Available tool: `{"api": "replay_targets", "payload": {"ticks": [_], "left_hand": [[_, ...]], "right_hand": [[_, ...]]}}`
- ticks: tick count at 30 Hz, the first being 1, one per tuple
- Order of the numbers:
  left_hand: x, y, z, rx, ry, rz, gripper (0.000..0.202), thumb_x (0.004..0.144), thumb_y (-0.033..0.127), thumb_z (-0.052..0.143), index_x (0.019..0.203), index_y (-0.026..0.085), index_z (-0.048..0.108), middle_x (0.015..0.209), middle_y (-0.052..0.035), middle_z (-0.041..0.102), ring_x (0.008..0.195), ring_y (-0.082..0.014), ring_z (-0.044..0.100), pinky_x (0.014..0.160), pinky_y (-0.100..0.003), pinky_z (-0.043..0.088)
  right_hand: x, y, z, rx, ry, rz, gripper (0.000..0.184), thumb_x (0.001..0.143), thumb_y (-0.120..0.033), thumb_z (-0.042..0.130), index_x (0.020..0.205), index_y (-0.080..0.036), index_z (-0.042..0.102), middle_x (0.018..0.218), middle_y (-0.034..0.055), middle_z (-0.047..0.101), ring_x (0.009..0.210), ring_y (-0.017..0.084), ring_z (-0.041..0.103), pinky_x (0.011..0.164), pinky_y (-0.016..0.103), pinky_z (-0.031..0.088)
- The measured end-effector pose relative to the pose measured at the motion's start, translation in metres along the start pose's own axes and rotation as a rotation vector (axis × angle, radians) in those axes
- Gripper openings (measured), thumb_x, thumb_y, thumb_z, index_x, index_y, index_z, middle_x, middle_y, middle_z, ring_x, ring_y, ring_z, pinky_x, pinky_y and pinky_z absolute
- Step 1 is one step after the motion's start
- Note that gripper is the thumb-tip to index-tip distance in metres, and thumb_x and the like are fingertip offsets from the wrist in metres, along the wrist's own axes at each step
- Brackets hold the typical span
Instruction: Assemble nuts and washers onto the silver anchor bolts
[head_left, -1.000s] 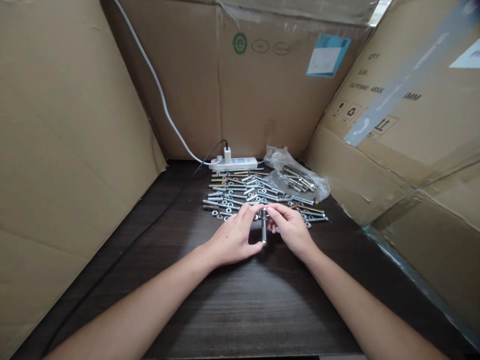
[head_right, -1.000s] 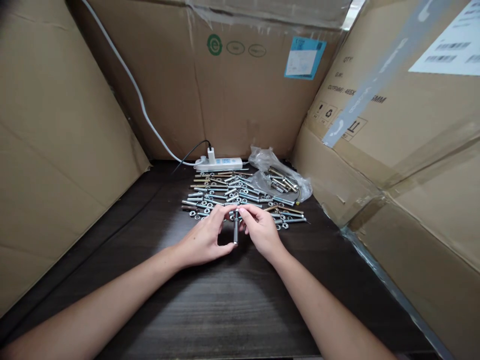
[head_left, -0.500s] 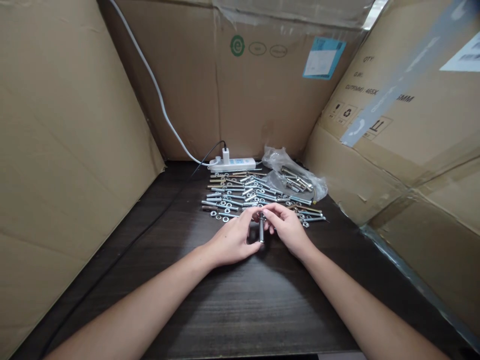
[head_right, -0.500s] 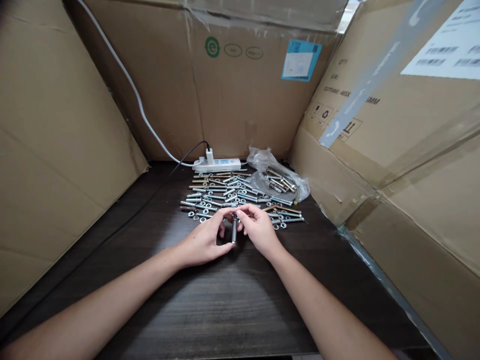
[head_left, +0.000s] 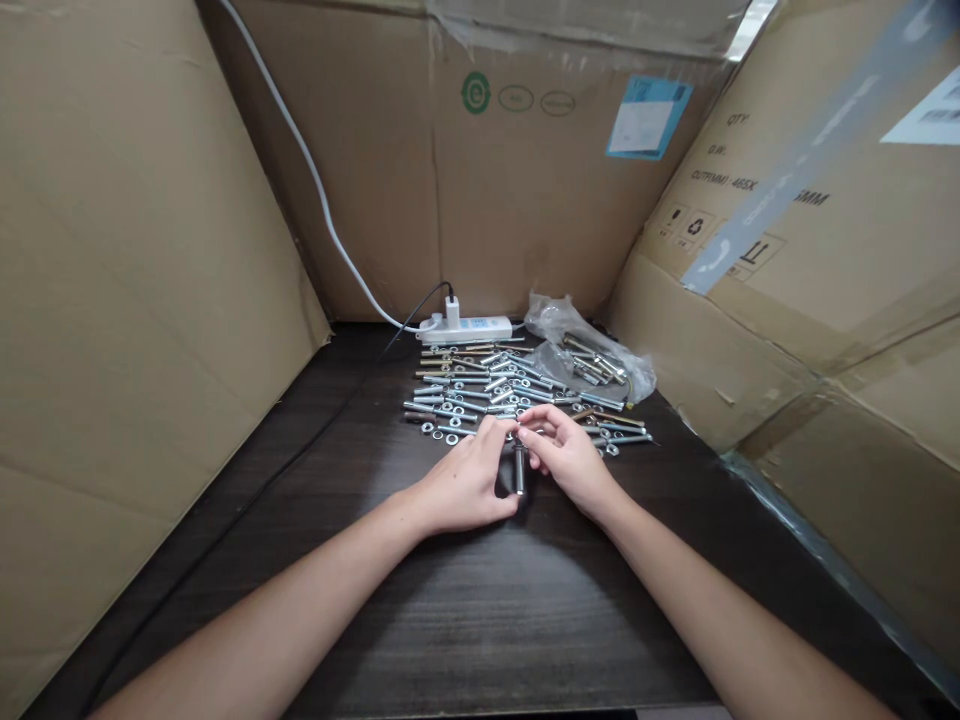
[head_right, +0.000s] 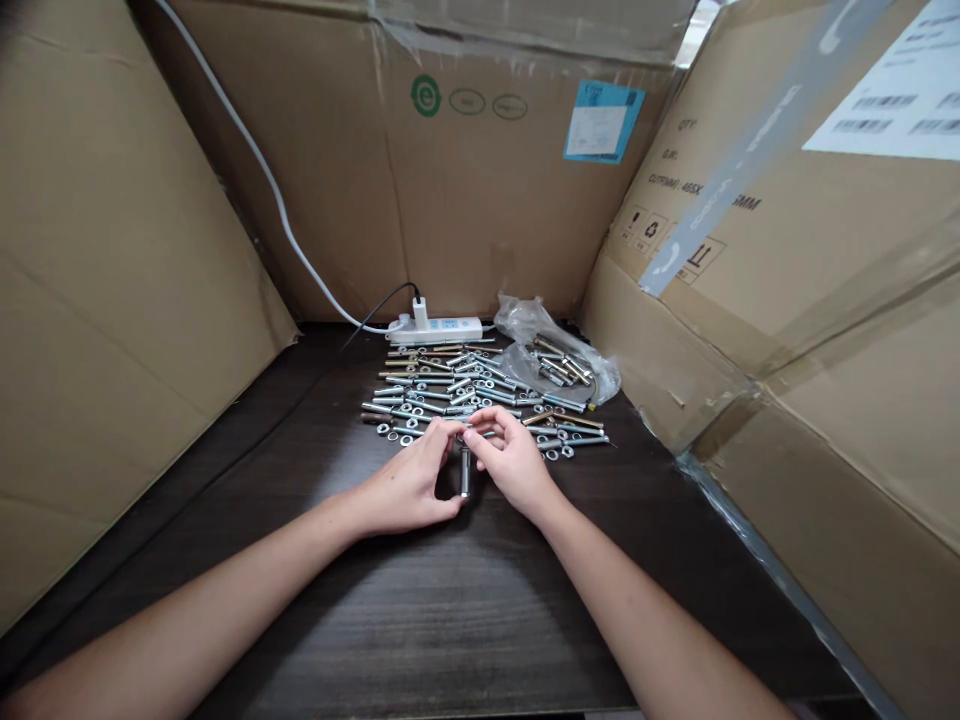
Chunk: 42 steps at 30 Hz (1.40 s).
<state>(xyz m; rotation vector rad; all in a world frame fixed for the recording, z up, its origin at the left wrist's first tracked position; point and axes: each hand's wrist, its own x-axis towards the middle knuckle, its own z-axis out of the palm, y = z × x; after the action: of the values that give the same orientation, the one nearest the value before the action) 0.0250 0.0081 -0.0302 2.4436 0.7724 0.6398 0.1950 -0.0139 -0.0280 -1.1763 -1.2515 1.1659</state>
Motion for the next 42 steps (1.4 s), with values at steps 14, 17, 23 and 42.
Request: {"api": "replay_targets", "payload": {"ticks": [14,17,23,42], "left_hand": [[-0.0011,0.0003,0.0023,-0.056,0.05,0.076,0.068,0.065,0.02,0.063,0.124,0.02,0.029,0.112,-0.0072,0.04,0.097,-0.0212,0.051,0.088,-0.038,0.047],[-0.0017,0.001,0.0018,-0.063,0.044,0.073,0.066,0.066,0.019,0.063,0.124,0.021,0.03,0.111,-0.0068,0.04,0.097,-0.0209,0.051,0.087,-0.038,0.047],[-0.0024,0.0009,0.002,-0.057,0.022,0.072,0.066,0.066,0.02,0.064,0.124,0.021,0.03,0.111,-0.0067,0.04,0.094,-0.02,0.052,0.086,-0.037,0.048],[-0.0032,0.002,0.0006,-0.023,0.012,0.041,0.065,0.069,0.021,0.062,0.125,0.022,0.03,0.112,-0.0068,0.038,0.095,-0.0204,0.052,0.085,-0.036,0.049]], "right_hand": [[-0.0022,-0.0012,-0.0032,0.311,-0.153,0.222,0.018,0.075,-0.03,0.065,0.084,-0.015,0.065,0.066,0.0,0.054,0.056,0.007,0.046,0.047,0.018,0.03],[-0.0018,-0.003,-0.0029,0.293,-0.172,0.211,0.017,0.076,-0.031,0.065,0.083,-0.015,0.063,0.066,-0.0007,0.053,0.055,0.006,0.044,0.047,0.017,0.03],[-0.0035,-0.0055,-0.0014,0.275,-0.18,0.193,0.018,0.074,-0.031,0.067,0.083,-0.017,0.059,0.067,-0.0024,0.051,0.055,0.007,0.043,0.047,0.019,0.031],[-0.003,-0.0061,-0.0028,0.353,-0.179,0.197,0.013,0.075,-0.03,0.061,0.079,-0.017,0.063,0.073,0.0015,0.055,0.064,0.011,0.046,0.051,0.023,0.032]]}}
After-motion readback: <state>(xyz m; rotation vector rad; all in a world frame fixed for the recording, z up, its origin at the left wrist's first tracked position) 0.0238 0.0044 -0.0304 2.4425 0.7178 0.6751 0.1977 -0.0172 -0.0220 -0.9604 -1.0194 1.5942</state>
